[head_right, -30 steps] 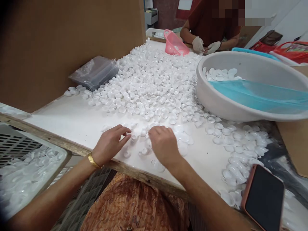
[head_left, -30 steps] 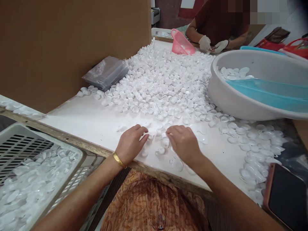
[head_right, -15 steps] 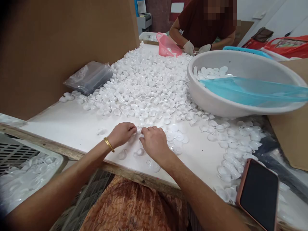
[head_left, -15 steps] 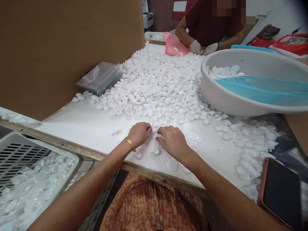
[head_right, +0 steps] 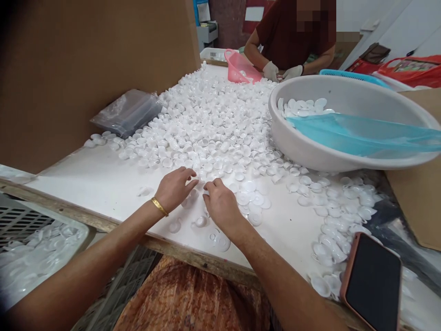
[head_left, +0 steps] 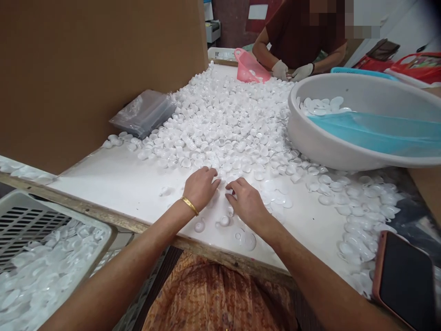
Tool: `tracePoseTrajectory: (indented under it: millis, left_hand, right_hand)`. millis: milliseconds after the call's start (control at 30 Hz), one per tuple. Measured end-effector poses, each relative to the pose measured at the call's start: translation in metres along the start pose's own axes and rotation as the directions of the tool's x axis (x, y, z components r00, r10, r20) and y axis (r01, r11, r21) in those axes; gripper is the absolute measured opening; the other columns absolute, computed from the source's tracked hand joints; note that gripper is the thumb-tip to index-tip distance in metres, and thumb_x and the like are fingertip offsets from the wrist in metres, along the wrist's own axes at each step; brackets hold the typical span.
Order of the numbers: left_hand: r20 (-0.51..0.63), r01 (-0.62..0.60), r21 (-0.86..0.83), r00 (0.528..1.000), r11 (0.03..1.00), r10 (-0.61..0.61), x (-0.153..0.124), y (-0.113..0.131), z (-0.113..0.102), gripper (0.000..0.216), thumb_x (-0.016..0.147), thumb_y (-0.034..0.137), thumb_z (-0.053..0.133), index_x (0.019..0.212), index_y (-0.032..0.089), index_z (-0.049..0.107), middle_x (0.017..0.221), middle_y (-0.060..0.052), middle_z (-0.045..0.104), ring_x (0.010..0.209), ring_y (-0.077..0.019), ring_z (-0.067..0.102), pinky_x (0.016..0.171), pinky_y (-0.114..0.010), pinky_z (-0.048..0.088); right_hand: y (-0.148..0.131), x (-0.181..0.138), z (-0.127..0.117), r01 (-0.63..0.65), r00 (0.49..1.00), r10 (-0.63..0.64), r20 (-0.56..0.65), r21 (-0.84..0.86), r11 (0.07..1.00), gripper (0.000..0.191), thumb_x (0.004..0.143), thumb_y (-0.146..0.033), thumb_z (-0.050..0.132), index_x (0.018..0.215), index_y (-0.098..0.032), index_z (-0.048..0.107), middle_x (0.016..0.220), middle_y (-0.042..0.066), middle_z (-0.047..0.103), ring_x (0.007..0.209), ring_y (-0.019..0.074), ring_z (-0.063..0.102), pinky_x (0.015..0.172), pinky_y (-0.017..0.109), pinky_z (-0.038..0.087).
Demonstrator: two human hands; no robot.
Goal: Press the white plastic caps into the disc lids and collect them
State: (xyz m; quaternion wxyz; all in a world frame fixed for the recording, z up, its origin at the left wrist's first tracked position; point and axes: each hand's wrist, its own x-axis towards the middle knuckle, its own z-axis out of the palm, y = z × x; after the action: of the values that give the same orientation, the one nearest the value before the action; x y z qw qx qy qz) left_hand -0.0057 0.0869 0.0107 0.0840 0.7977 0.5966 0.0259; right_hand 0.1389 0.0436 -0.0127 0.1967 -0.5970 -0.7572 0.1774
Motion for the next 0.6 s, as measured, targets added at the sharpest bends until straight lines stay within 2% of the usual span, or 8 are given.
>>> tracePoseTrajectory:
  millis: [67,133,267,400,500,600]
  left_hand:
    - [-0.026,-0.031,-0.053,0.999,0.998,0.030,0.006,0.004,0.003,0.021,0.084,0.030,0.046,0.096,0.019,0.058,0.094,-0.006,0.061,0.088,-0.0200,0.057,0.071,-0.029,0.041]
    - [-0.004,-0.036,-0.082,0.999,0.996,0.036,0.012,0.005,0.005,0.016,0.082,0.028,0.049,0.088,0.018,0.059,0.091,-0.007,0.061,0.085,-0.0206,0.057,0.068,-0.029,0.041]
    - [0.081,-0.014,-0.135,0.996,0.991,0.025,0.020,-0.003,0.000,0.014,0.078,0.026,0.050,0.075,0.017,0.061,0.077,-0.004,0.063,0.075,-0.0180,0.057,0.063,-0.027,0.040]
    - [0.198,-0.018,-0.192,0.979,0.981,0.056,0.024,-0.017,-0.012,0.020,0.077,0.023,0.044,0.073,0.017,0.063,0.067,0.001,0.063,0.064,-0.0123,0.055,0.055,-0.021,0.038]
    - [0.252,-0.001,-0.172,0.967,0.985,0.045,0.030,-0.019,-0.015,0.021,0.074,0.020,0.044,0.069,0.017,0.065,0.064,0.001,0.063,0.060,-0.0117,0.055,0.052,-0.021,0.036]
    - [0.251,0.032,-0.101,0.968,0.994,-0.006,0.035,-0.015,-0.012,0.019,0.071,0.018,0.047,0.065,0.018,0.065,0.066,-0.002,0.065,0.062,-0.0143,0.057,0.053,-0.023,0.036]
  right_hand:
    - [0.002,0.000,0.002,-0.002,1.000,0.003,-0.025,0.028,1.000,0.014,0.081,-0.015,0.057,0.095,-0.017,0.058,0.094,0.003,0.055,0.076,0.0126,0.057,0.070,0.025,0.045]
    - [0.004,0.000,0.002,-0.003,0.999,0.006,-0.047,0.060,0.998,0.013,0.079,-0.013,0.058,0.092,-0.017,0.058,0.092,0.003,0.055,0.073,0.0127,0.056,0.069,0.026,0.045]
    - [0.007,0.002,0.003,0.057,0.997,-0.043,-0.069,0.209,0.976,0.020,0.079,-0.010,0.057,0.098,-0.017,0.060,0.092,0.003,0.055,0.076,0.0124,0.056,0.073,0.027,0.046]
    - [0.005,0.004,0.005,0.145,0.989,-0.147,-0.020,0.310,0.940,0.021,0.081,-0.010,0.053,0.099,-0.018,0.061,0.098,0.004,0.055,0.082,0.0118,0.056,0.075,0.025,0.046]
    - [0.004,0.005,0.004,0.124,0.991,-0.130,0.012,0.225,0.966,0.020,0.084,-0.011,0.050,0.099,-0.019,0.061,0.098,0.004,0.060,0.085,0.0130,0.057,0.075,0.026,0.044]
    - [0.006,0.004,-0.002,0.046,0.999,-0.046,-0.003,0.014,0.999,0.019,0.085,-0.012,0.050,0.096,-0.020,0.063,0.088,0.003,0.065,0.089,0.0176,0.056,0.078,0.031,0.041]
